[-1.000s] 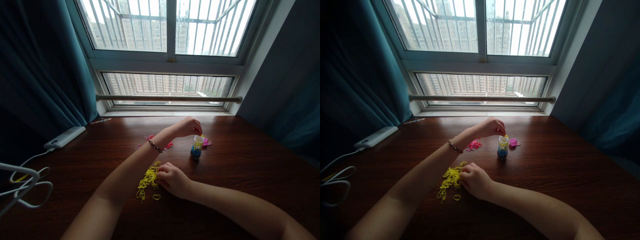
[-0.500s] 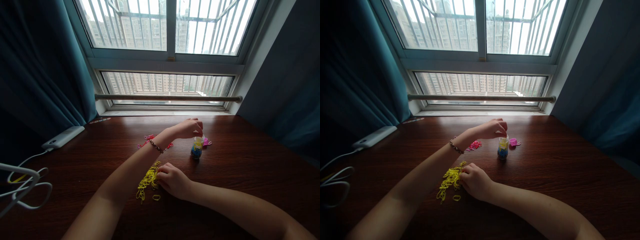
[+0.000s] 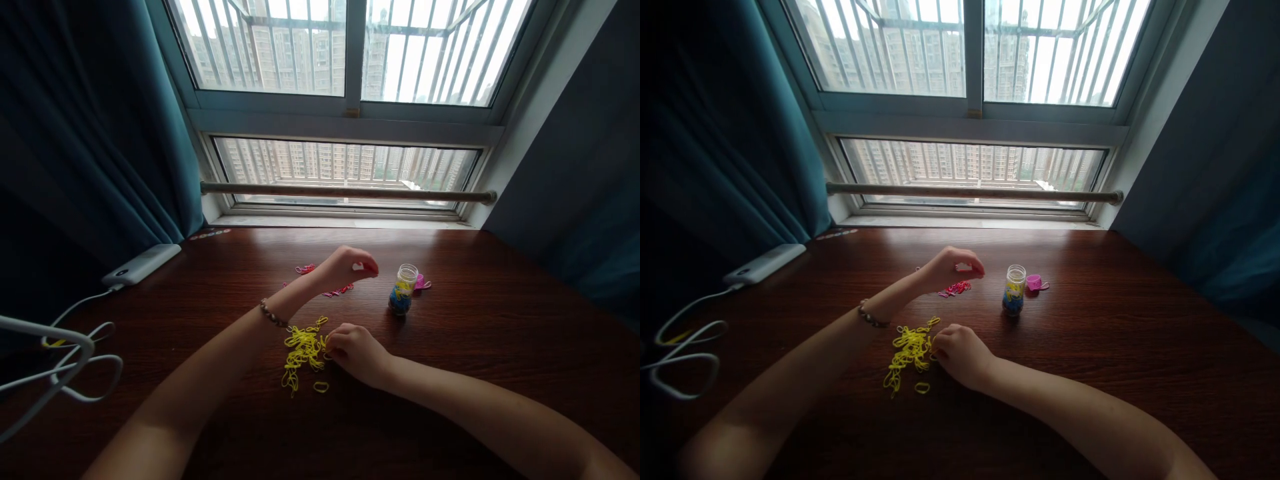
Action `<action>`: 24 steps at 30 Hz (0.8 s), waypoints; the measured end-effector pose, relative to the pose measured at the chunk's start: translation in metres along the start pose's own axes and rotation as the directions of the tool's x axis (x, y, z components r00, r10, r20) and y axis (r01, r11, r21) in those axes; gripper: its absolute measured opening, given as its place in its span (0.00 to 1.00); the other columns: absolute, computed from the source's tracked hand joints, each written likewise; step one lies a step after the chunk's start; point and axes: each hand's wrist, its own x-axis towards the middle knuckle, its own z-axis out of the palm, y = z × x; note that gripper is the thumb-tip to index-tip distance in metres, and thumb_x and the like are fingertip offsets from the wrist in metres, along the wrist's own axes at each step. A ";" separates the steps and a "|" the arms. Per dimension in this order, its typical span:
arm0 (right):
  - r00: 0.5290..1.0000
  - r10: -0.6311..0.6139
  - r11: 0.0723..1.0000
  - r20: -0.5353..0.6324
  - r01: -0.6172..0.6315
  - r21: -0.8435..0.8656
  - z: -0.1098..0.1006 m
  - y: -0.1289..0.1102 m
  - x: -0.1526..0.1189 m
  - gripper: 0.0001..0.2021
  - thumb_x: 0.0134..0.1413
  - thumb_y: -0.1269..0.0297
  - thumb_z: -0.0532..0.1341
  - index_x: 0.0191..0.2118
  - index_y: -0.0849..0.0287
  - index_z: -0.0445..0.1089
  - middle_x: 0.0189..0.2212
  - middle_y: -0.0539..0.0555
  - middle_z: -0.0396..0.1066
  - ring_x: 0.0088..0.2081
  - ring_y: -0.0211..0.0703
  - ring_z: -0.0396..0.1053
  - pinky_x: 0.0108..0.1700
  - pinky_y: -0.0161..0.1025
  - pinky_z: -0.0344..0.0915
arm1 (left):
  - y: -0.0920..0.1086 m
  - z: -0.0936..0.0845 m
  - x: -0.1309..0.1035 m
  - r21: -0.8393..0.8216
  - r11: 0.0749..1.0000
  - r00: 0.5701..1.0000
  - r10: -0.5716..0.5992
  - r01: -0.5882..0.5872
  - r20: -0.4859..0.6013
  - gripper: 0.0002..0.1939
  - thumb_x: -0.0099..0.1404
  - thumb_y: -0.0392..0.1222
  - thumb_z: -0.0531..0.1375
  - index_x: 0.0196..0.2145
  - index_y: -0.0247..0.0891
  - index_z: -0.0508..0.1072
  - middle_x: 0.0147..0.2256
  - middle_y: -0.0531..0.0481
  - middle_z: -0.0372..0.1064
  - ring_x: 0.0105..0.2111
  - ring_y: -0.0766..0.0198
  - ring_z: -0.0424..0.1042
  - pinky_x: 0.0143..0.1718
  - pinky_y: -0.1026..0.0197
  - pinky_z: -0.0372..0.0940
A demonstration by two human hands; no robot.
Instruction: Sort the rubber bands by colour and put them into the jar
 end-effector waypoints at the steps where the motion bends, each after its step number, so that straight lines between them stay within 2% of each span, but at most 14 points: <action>1: 1.000 0.020 1.000 -0.008 -0.020 0.019 0.000 0.000 0.000 0.08 0.45 0.79 0.57 0.25 0.59 0.68 0.25 0.51 0.70 0.29 0.37 0.66 0.34 0.31 0.62 | -0.001 -0.002 -0.015 -0.001 1.000 0.999 -0.027 0.027 0.026 0.07 0.58 0.38 0.57 0.31 0.33 0.74 0.29 0.47 0.72 0.29 0.67 0.69 0.32 0.67 0.63; 4: 0.995 0.089 0.988 -0.047 -0.082 0.127 0.001 0.003 0.000 0.08 0.42 0.80 0.57 0.23 0.60 0.70 0.24 0.50 0.71 0.26 0.35 0.66 0.31 0.29 0.61 | -0.005 -0.001 -0.061 0.017 0.997 0.998 -0.069 0.069 0.007 0.06 0.57 0.37 0.58 0.29 0.32 0.74 0.29 0.47 0.72 0.29 0.67 0.70 0.33 0.66 0.63; 6: 0.987 0.148 0.959 -0.057 -0.129 0.253 0.001 0.006 0.000 0.07 0.42 0.78 0.59 0.25 0.61 0.71 0.24 0.50 0.72 0.25 0.35 0.67 0.29 0.29 0.62 | -0.013 0.003 -0.089 0.045 0.993 0.992 -0.110 0.113 -0.067 0.06 0.58 0.37 0.57 0.29 0.33 0.73 0.28 0.48 0.72 0.29 0.67 0.69 0.33 0.66 0.63; 7: 0.982 0.182 0.935 -0.054 -0.155 0.320 0.001 0.007 -0.001 0.06 0.43 0.77 0.59 0.25 0.61 0.72 0.24 0.50 0.72 0.25 0.35 0.67 0.29 0.30 0.63 | -0.019 0.007 -0.102 0.067 0.985 0.976 -0.149 0.161 -0.157 0.06 0.58 0.38 0.57 0.29 0.33 0.73 0.29 0.48 0.72 0.29 0.67 0.69 0.33 0.66 0.63; 9: 0.968 0.245 0.880 -0.043 -0.204 0.428 -0.003 0.009 0.000 0.04 0.43 0.74 0.60 0.26 0.62 0.72 0.25 0.50 0.73 0.26 0.36 0.69 0.29 0.30 0.64 | -0.033 0.012 -0.122 0.086 0.955 0.910 -0.239 0.284 -0.340 0.06 0.59 0.38 0.57 0.30 0.34 0.73 0.28 0.49 0.72 0.29 0.67 0.69 0.33 0.66 0.63; 10: 0.962 0.272 0.857 -0.041 -0.223 0.464 -0.006 0.009 0.000 0.04 0.43 0.73 0.60 0.26 0.62 0.72 0.25 0.51 0.73 0.27 0.37 0.69 0.30 0.31 0.65 | -0.041 0.014 -0.129 0.098 0.940 0.885 -0.268 0.327 -0.380 0.05 0.58 0.38 0.58 0.29 0.35 0.73 0.28 0.50 0.72 0.27 0.67 0.69 0.31 0.66 0.63; 12: 0.950 0.307 0.831 -0.050 -0.242 0.501 -0.014 0.006 0.003 0.03 0.42 0.73 0.60 0.26 0.62 0.72 0.27 0.52 0.74 0.28 0.38 0.70 0.31 0.32 0.66 | -0.056 0.016 -0.136 0.118 0.922 0.861 -0.290 0.368 -0.418 0.05 0.57 0.39 0.59 0.29 0.35 0.73 0.28 0.50 0.72 0.27 0.67 0.69 0.31 0.66 0.63; 16: 0.948 0.301 0.847 -0.105 -0.215 0.487 -0.041 -0.006 0.009 0.03 0.42 0.72 0.61 0.25 0.62 0.72 0.27 0.53 0.74 0.29 0.39 0.71 0.32 0.34 0.67 | -0.073 0.015 -0.138 0.068 0.883 0.767 -0.363 0.465 -0.529 0.08 0.58 0.42 0.58 0.30 0.35 0.74 0.27 0.50 0.73 0.25 0.67 0.69 0.28 0.66 0.64; 18: 0.952 0.266 0.884 -0.148 -0.180 0.432 -0.061 -0.012 0.012 0.03 0.43 0.70 0.61 0.25 0.62 0.72 0.27 0.53 0.74 0.30 0.40 0.71 0.33 0.35 0.68 | -0.075 0.014 -0.138 0.056 0.882 0.765 -0.373 0.468 -0.525 0.09 0.58 0.43 0.58 0.31 0.35 0.73 0.27 0.50 0.73 0.25 0.67 0.69 0.28 0.67 0.64; 20: 0.949 0.240 0.919 -0.204 -0.155 0.363 -0.087 -0.016 0.013 0.03 0.43 0.68 0.62 0.25 0.61 0.73 0.28 0.53 0.74 0.30 0.40 0.71 0.34 0.36 0.68 | -0.074 0.015 -0.138 0.065 0.889 0.782 -0.363 0.454 -0.506 0.08 0.57 0.42 0.58 0.30 0.35 0.74 0.28 0.49 0.73 0.25 0.67 0.69 0.28 0.67 0.64; 22: 0.927 0.262 0.929 -0.269 -0.166 0.332 -0.116 -0.015 0.011 0.03 0.43 0.67 0.62 0.26 0.60 0.73 0.29 0.53 0.74 0.32 0.41 0.72 0.36 0.36 0.69 | -0.073 0.016 -0.138 0.081 0.892 0.797 -0.353 0.445 -0.490 0.08 0.57 0.42 0.58 0.30 0.35 0.74 0.28 0.49 0.73 0.25 0.67 0.69 0.27 0.67 0.64; 24: 0.889 0.336 0.917 -0.312 -0.233 0.325 -0.146 -0.008 0.007 0.05 0.41 0.65 0.64 0.25 0.60 0.73 0.30 0.53 0.74 0.32 0.43 0.72 0.36 0.37 0.70 | -0.072 0.017 -0.138 0.090 0.892 0.800 -0.348 0.443 -0.489 0.07 0.57 0.41 0.58 0.30 0.36 0.74 0.28 0.50 0.73 0.24 0.67 0.69 0.27 0.67 0.64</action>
